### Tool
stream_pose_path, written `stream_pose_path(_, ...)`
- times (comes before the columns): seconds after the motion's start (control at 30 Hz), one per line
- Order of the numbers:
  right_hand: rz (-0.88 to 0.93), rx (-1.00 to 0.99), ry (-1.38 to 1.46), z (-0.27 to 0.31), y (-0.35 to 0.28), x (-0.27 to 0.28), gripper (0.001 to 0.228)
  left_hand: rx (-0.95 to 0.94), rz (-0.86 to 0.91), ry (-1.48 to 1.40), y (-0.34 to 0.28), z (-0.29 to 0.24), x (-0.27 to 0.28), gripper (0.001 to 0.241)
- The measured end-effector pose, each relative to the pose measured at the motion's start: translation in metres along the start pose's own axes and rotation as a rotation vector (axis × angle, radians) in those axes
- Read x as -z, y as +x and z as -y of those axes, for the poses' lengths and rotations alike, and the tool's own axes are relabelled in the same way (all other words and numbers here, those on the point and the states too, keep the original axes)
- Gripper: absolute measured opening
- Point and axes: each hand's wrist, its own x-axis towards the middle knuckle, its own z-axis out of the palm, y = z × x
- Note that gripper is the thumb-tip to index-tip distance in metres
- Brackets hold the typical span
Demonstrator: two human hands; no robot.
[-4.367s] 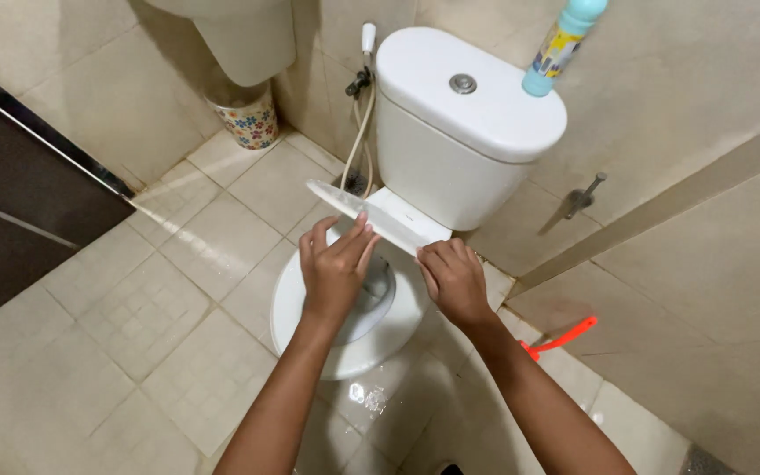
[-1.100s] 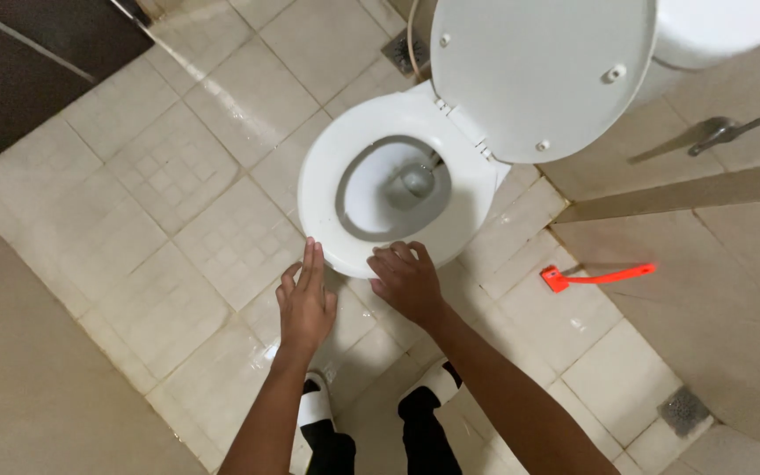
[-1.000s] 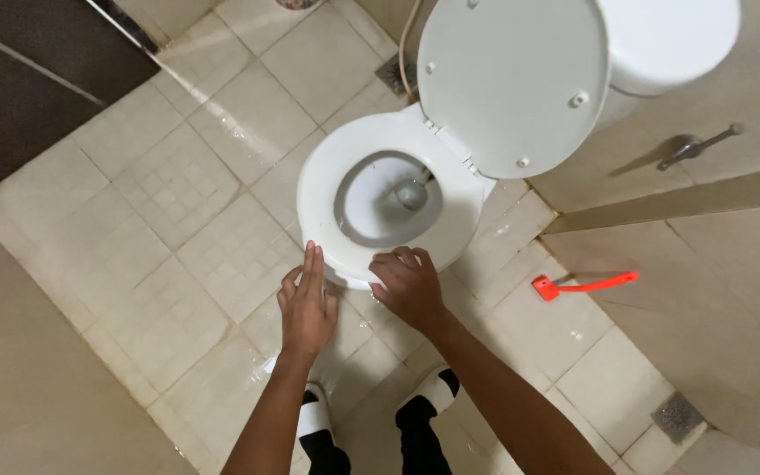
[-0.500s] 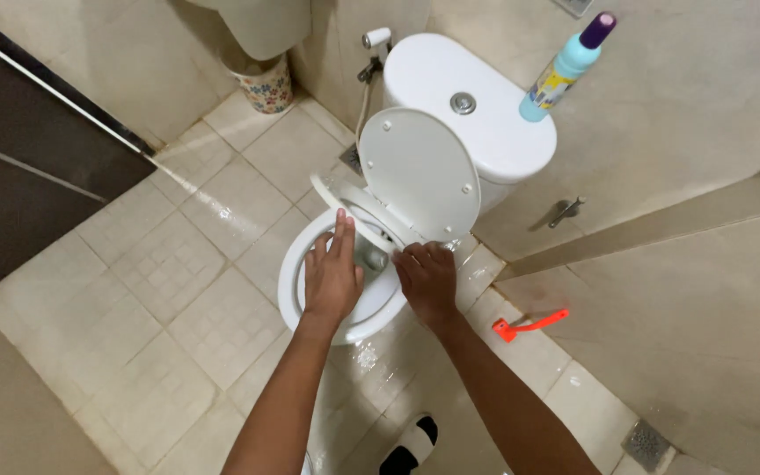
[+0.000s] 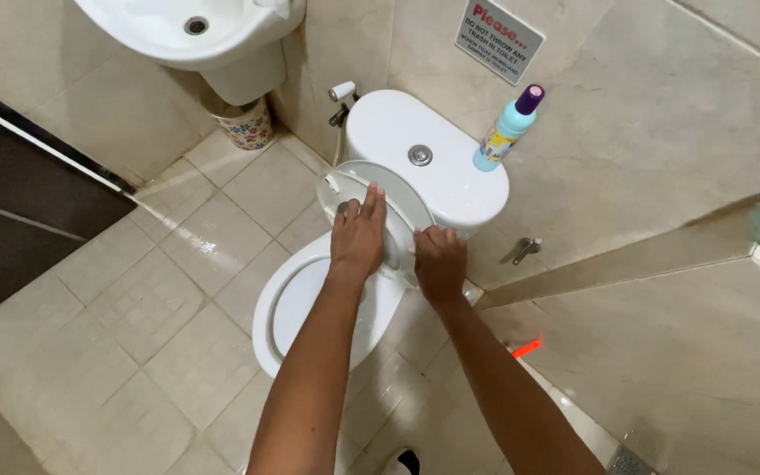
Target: The person uses a handheld bidet sprayer to rinse the toilet bowl and surrounding floor area. They then open the toilet lid and seat, pick up a cleaning spray bottle, and prepare to apply the cleaner to the toilet.
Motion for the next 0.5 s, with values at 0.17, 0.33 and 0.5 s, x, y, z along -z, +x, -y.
stream_pose_path(0.17,0.026,0.006,-0.072,-0.015,0.014,0.002,0.011,0.025,0.069,0.018,0.021,-0.019,0.011,0.074)
stream_pose_path(0.33,0.05,0.014,-0.069,-0.025,0.018,-0.001,0.006,0.052,0.131,0.018,0.03,-0.026,0.017,0.085)
stream_pose_path(0.5,0.006,0.034,-0.073,-0.029,0.011,-0.01,0.009,0.061,0.19,0.06,0.032,-0.026,0.017,0.094)
